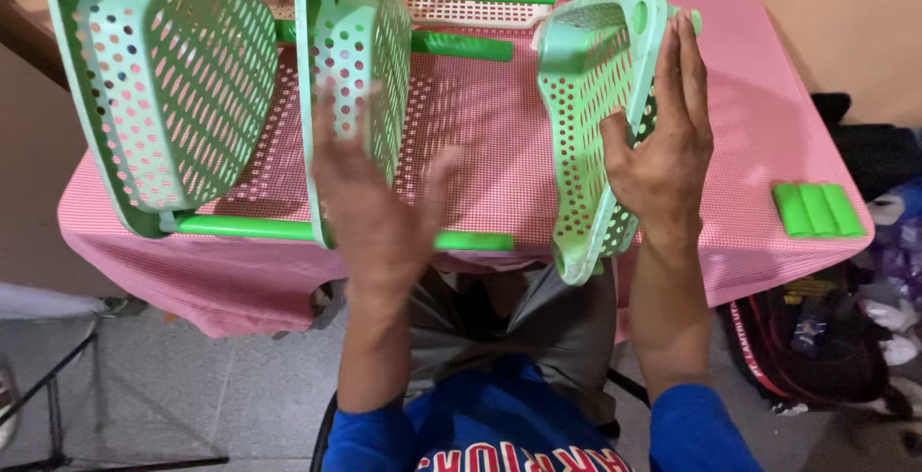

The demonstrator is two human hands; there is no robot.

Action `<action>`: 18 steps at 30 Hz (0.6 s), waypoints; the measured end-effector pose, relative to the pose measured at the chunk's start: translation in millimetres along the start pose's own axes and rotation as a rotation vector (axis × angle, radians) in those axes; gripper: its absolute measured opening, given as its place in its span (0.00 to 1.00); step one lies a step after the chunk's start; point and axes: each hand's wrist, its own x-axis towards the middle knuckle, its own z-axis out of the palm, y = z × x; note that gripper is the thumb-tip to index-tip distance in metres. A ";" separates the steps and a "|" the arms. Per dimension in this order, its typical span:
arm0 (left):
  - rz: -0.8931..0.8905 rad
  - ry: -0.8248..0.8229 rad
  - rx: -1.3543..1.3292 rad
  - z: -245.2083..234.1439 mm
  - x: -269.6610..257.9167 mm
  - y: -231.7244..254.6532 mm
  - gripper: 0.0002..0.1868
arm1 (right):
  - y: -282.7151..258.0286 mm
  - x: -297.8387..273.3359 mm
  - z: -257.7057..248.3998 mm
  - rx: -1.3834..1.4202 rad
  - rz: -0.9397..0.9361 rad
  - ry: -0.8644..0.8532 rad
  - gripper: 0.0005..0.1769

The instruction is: The person disassembles a green plastic corner shelf unit on a table. They remove several green plastic end caps from the frame rods and detach one triangular shelf basket, placing the parts on the table.

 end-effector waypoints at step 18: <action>-0.433 -0.108 -0.240 27.6 -2.2 -73.3 0.24 | -2.9 11.7 18.6 -0.085 -0.058 0.010 0.41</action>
